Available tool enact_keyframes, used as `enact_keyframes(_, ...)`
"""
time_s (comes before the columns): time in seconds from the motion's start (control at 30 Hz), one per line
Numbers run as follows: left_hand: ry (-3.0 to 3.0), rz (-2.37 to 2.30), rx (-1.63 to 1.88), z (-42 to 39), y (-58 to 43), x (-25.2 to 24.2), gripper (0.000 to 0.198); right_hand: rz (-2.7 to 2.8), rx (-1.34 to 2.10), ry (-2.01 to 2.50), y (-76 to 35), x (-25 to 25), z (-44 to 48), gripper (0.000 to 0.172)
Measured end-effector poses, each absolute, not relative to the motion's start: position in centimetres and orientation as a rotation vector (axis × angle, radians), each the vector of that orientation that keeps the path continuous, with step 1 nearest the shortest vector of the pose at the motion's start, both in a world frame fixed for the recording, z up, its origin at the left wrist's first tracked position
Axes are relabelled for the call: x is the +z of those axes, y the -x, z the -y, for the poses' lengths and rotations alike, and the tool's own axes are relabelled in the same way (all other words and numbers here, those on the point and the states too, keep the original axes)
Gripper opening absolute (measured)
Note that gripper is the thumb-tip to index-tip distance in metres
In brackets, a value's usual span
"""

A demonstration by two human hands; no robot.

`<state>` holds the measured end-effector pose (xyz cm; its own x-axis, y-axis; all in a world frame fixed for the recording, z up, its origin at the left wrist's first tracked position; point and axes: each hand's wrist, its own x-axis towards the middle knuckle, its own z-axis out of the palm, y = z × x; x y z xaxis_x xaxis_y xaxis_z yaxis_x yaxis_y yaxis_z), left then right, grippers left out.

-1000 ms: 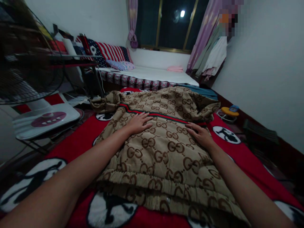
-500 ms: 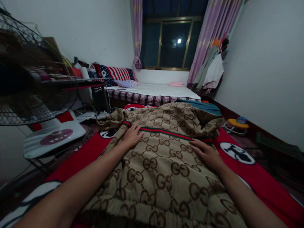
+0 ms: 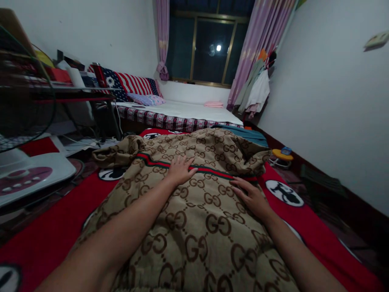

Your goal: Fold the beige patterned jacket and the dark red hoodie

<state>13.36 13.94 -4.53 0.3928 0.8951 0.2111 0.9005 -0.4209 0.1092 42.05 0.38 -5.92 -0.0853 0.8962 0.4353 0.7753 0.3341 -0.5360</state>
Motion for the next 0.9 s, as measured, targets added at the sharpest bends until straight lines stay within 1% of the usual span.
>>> enact_keyframes(0.1,2.610,1.686,-0.370,-13.4,-13.5,-5.3,0.071,1.916,0.197,1.486,-42.1,-6.2,-0.5,0.035)
enact_keyframes(0.23,2.619,1.682,-0.360,-13.4,-13.2,-4.8,0.071,2.013,0.159,1.581,-42.0,-6.3,-0.5,0.039)
enact_keyframes(0.3,2.627,1.683,-0.351,-13.3,-13.2,-4.5,0.071,2.097,0.168,1.669,-41.1,-5.2,-0.1,0.044)
enact_keyframes(0.37,2.642,1.694,-0.336,-13.2,-13.2,-4.4,0.071,2.187,0.178,1.676,-39.1,-3.0,1.0,0.053)
enact_keyframes(0.47,2.663,1.722,-0.305,-13.2,-13.3,-4.2,0.072,2.280,0.084,1.483,-34.3,0.2,4.1,0.058)
enact_keyframes(0.53,2.675,1.738,-0.277,-13.3,-13.3,-4.0,0.072,2.344,0.041,1.332,-31.0,0.7,6.9,0.062)
enact_keyframes(0.6,2.695,1.747,-0.243,-13.4,-13.3,-3.9,0.072,2.521,0.167,1.150,-28.5,-0.4,9.6,0.073)
enact_keyframes(0.63,2.706,1.752,-0.226,-13.4,-13.3,-3.8,0.073,2.624,0.277,1.065,-27.8,-1.2,10.8,0.074)
enact_keyframes(0.67,2.713,1.756,-0.217,-13.5,-13.3,-3.8,0.073,2.720,0.393,1.006,-27.4,-2.0,11.6,0.073)
enact_keyframes(0.73,2.706,1.759,-0.236,-13.4,-13.3,-4.0,0.073,2.827,0.604,0.930,-27.3,-2.6,12.6,0.062)
enact_keyframes(0.8,2.651,1.748,-0.335,-13.2,-13.3,-4.4,0.071,2.848,0.779,0.869,-27.8,-1.8,12.3,0.053)
enact_keyframes(0.87,2.590,1.724,-0.451,-13.0,-13.3,-5.0,0.068,2.761,0.859,0.896,-28.8,-0.2,10.8,0.041)
enact_keyframes(0.9,2.570,1.713,-0.498,-12.9,-13.3,-5.2,0.067,2.677,0.834,0.972,-29.5,0.6,9.5,0.036)
